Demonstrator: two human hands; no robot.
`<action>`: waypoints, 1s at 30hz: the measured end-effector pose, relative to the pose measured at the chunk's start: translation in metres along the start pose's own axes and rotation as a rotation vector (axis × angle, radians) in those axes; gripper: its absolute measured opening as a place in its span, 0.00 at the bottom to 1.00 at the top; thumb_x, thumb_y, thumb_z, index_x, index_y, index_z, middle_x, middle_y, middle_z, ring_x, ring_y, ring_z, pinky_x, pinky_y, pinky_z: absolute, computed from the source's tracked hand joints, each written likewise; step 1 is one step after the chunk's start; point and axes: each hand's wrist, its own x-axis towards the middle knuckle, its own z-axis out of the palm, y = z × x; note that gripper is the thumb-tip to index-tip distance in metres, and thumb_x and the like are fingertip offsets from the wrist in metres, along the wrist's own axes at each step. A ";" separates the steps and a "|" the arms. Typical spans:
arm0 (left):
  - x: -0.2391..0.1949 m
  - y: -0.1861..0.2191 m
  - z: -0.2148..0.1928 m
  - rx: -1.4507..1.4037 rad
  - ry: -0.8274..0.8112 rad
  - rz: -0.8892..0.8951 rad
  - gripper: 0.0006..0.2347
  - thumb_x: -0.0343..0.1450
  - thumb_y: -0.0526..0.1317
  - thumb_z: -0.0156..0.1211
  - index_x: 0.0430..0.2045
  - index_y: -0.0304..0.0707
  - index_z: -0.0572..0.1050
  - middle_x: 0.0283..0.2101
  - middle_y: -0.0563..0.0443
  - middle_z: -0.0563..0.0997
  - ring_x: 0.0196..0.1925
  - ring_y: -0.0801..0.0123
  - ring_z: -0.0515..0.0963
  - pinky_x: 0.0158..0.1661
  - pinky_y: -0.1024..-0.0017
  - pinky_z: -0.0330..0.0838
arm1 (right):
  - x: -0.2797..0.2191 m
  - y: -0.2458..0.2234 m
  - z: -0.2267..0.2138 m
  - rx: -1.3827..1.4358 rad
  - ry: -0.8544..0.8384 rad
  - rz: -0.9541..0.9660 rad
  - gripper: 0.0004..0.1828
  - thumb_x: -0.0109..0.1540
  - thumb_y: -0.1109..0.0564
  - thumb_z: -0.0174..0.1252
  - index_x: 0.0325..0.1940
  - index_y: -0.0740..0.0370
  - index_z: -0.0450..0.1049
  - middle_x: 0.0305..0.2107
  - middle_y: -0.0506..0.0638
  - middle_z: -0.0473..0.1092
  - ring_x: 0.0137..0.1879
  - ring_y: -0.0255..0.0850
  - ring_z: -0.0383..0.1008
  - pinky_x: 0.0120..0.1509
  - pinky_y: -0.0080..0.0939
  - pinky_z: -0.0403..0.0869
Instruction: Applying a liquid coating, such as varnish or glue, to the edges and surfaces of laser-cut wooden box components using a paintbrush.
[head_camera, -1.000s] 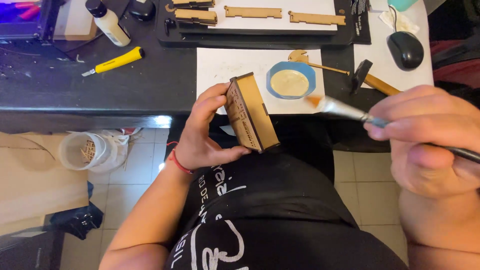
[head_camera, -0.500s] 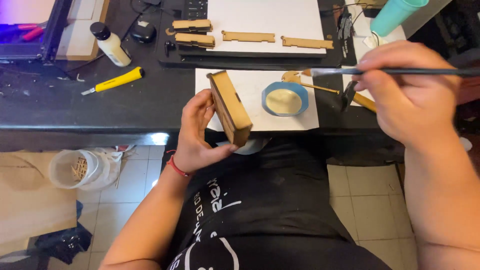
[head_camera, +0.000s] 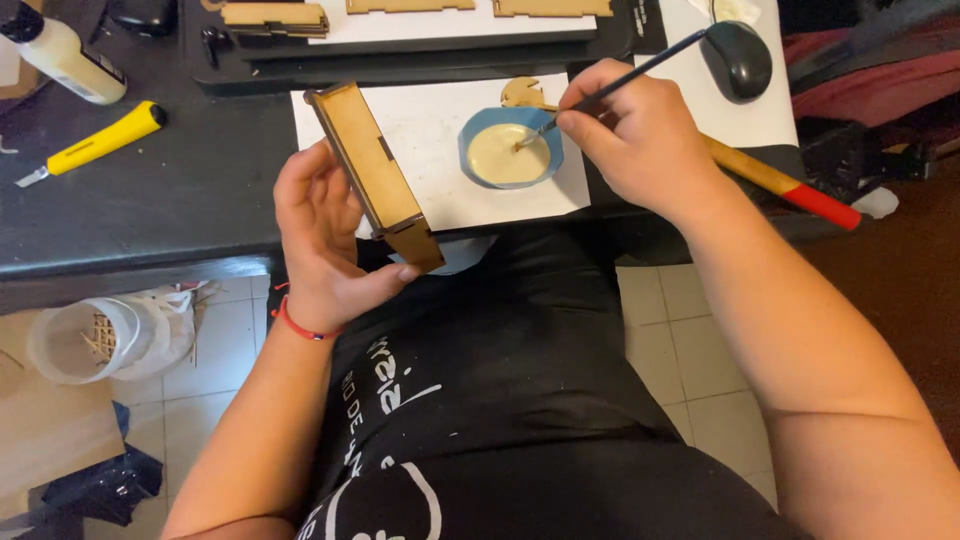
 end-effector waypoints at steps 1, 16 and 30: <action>-0.001 0.001 0.000 0.005 -0.002 -0.003 0.42 0.63 0.35 0.73 0.70 0.45 0.50 0.73 0.48 0.55 0.78 0.60 0.58 0.76 0.59 0.59 | 0.001 0.003 0.003 -0.011 0.004 -0.007 0.02 0.66 0.57 0.58 0.42 0.55 0.73 0.30 0.44 0.72 0.35 0.34 0.70 0.41 0.36 0.69; 0.001 -0.012 0.002 0.113 -0.015 0.176 0.43 0.54 0.34 0.82 0.60 0.31 0.54 0.66 0.33 0.58 0.70 0.44 0.61 0.68 0.50 0.59 | 0.006 0.057 0.015 0.639 0.382 -0.032 0.03 0.70 0.66 0.53 0.44 0.67 0.65 0.30 0.58 0.74 0.34 0.39 0.79 0.37 0.33 0.80; -0.001 -0.001 0.009 0.186 -0.133 0.105 0.39 0.65 0.41 0.75 0.68 0.43 0.53 0.70 0.42 0.56 0.77 0.53 0.55 0.77 0.53 0.55 | -0.008 0.023 -0.013 1.169 0.356 0.111 0.07 0.66 0.56 0.59 0.40 0.54 0.66 0.29 0.58 0.73 0.33 0.46 0.78 0.34 0.36 0.76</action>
